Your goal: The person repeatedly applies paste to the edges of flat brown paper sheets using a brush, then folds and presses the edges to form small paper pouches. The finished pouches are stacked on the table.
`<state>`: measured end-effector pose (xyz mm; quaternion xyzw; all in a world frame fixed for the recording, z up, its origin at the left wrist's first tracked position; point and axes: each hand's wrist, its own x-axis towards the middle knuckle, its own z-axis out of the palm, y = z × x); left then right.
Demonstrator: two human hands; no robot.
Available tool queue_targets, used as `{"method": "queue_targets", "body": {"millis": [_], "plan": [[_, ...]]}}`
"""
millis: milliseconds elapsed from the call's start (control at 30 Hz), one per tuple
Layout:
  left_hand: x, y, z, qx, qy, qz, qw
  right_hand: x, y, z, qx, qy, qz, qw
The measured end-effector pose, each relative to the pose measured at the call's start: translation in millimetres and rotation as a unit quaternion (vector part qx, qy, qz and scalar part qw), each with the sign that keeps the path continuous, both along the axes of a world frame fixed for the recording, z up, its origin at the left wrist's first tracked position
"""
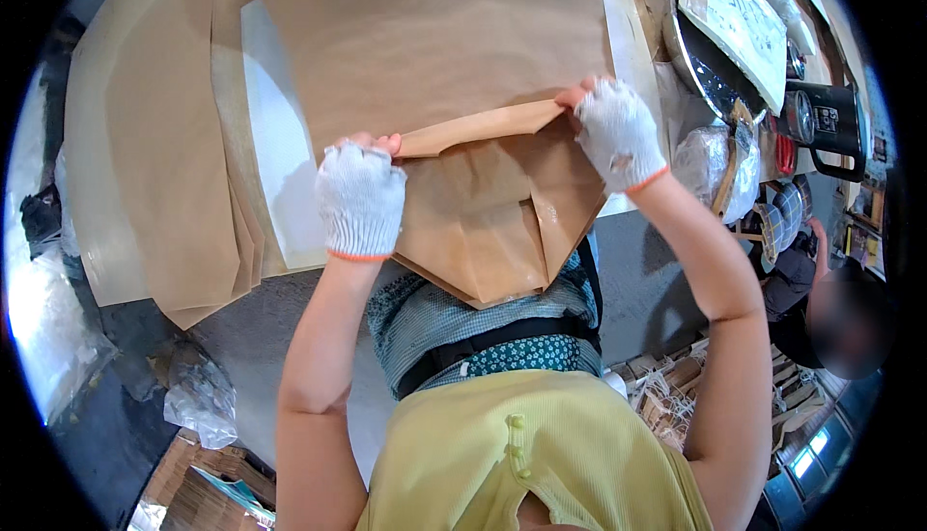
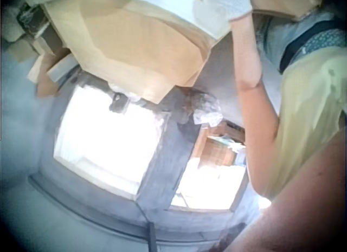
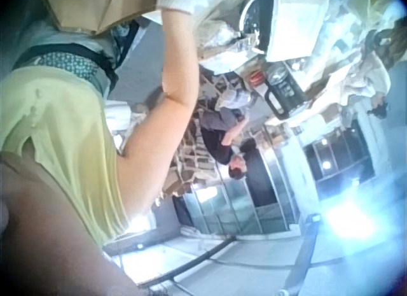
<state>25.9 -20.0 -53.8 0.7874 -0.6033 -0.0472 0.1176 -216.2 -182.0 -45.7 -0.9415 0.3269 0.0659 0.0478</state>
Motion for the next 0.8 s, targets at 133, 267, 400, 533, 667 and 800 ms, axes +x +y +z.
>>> {"method": "queue_targets", "body": {"millis": [133, 267, 400, 533, 667, 800], "plan": [[-1.8, 28.6, -20.3, -0.073, 0.036, -0.096, 0.992, -35.6, 23.8, -26.5, -0.072, -0.084, 0.057, 0.992], [2.3, 37.4, -6.4, -0.015, 0.012, -0.241, 0.97, -45.7, 33.8, -14.5, -0.024, -0.029, 0.127, 0.991], [-10.1, 47.4, -2.9, -0.014, 0.036, -0.258, 0.965, -35.8, 30.0, 18.6, 0.138, -0.06, 0.191, 0.97], [-6.6, 36.9, 21.0, 0.044, 0.101, -0.295, 0.949, -60.4, 45.3, 9.9, 0.014, -0.014, 0.326, 0.945], [1.7, 32.8, 29.4, 0.147, 0.116, -0.309, 0.932, -61.2, 54.7, -6.8, 0.113, -0.129, 0.3, 0.939], [4.8, 26.7, 31.0, 0.179, 0.132, -0.299, 0.928, -43.3, 52.3, 1.7, 0.174, -0.147, 0.312, 0.922]]}}
